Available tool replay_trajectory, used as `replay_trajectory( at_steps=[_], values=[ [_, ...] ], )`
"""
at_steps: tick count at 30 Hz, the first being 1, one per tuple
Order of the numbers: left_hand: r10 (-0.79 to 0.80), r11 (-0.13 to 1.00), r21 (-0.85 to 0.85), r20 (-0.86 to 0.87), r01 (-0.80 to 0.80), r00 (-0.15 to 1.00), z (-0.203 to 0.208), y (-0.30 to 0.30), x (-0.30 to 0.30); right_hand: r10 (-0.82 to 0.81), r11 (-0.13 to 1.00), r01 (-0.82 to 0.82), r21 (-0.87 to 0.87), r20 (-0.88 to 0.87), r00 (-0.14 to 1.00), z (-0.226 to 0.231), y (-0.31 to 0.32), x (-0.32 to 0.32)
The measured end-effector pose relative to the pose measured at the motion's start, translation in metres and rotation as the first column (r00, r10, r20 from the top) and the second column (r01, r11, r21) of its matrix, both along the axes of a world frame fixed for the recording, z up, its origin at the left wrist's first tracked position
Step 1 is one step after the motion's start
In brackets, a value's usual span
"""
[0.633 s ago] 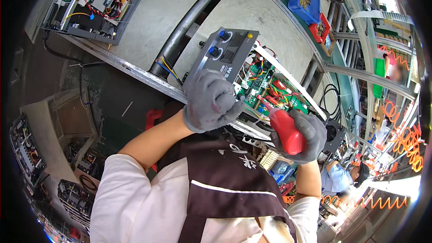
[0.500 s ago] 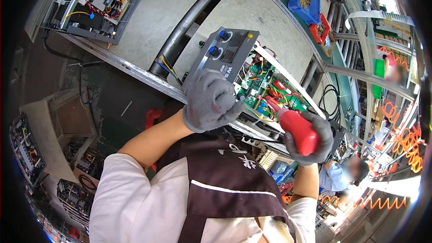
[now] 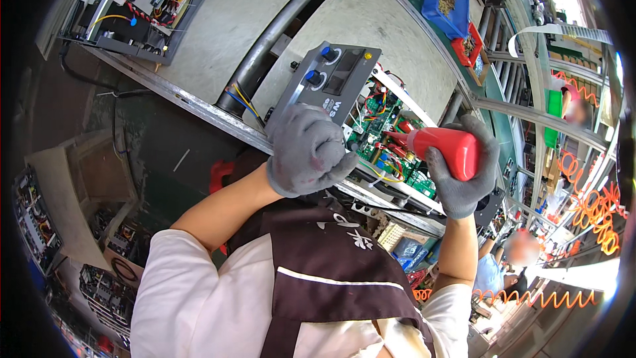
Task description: Apply adhesive or sealant to electrical components inside a metal chassis using a precision applicator bottle.
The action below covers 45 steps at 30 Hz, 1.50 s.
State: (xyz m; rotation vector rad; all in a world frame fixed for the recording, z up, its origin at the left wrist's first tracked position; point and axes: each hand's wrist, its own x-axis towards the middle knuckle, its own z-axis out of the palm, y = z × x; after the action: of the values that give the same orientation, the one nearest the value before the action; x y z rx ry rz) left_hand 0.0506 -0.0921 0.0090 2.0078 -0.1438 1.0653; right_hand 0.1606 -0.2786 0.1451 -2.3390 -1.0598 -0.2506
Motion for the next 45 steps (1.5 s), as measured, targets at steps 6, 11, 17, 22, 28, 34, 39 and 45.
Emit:
replay_trajectory(
  at_steps=[6,11,17,22,28,34,39,45],
  values=[
    [-0.005,1.000,-0.015,0.019,0.005,1.000,-0.001,0.000,0.000,0.009,0.999,-0.008,0.046,-0.024,1.000,-0.003,0.001,0.002],
    [-0.016,1.000,-0.008,0.016,0.016,1.000,-0.001,0.000,0.000,0.021,1.000,-0.021,-0.015,0.002,1.000,0.003,0.010,0.007],
    [-0.009,1.000,-0.013,0.029,0.009,1.000,0.000,0.000,0.001,0.031,0.999,-0.030,-0.036,0.014,0.999,0.003,0.008,0.010],
    [-0.016,1.000,0.001,0.018,0.015,1.000,0.001,0.000,0.001,-0.008,0.999,0.009,-0.040,0.031,0.999,0.003,0.010,0.018],
    [-0.001,1.000,0.004,0.005,0.001,1.000,0.000,0.001,-0.001,0.007,0.993,-0.002,-0.118,0.035,0.999,0.003,0.016,0.025],
    [-0.011,1.000,0.020,0.026,0.010,1.000,-0.001,0.002,-0.002,-0.091,0.979,0.118,0.169,-0.155,0.984,0.016,0.008,0.016],
    [-0.012,0.998,-0.063,0.057,0.016,0.998,-0.005,-0.001,-0.002,0.062,0.951,0.036,0.308,-0.304,0.951,0.018,0.016,0.012],
    [0.022,0.998,-0.064,0.115,-0.015,0.993,-0.001,0.001,-0.002,0.189,0.980,-0.170,0.103,-0.219,0.957,0.009,0.039,0.003]
  ],
)
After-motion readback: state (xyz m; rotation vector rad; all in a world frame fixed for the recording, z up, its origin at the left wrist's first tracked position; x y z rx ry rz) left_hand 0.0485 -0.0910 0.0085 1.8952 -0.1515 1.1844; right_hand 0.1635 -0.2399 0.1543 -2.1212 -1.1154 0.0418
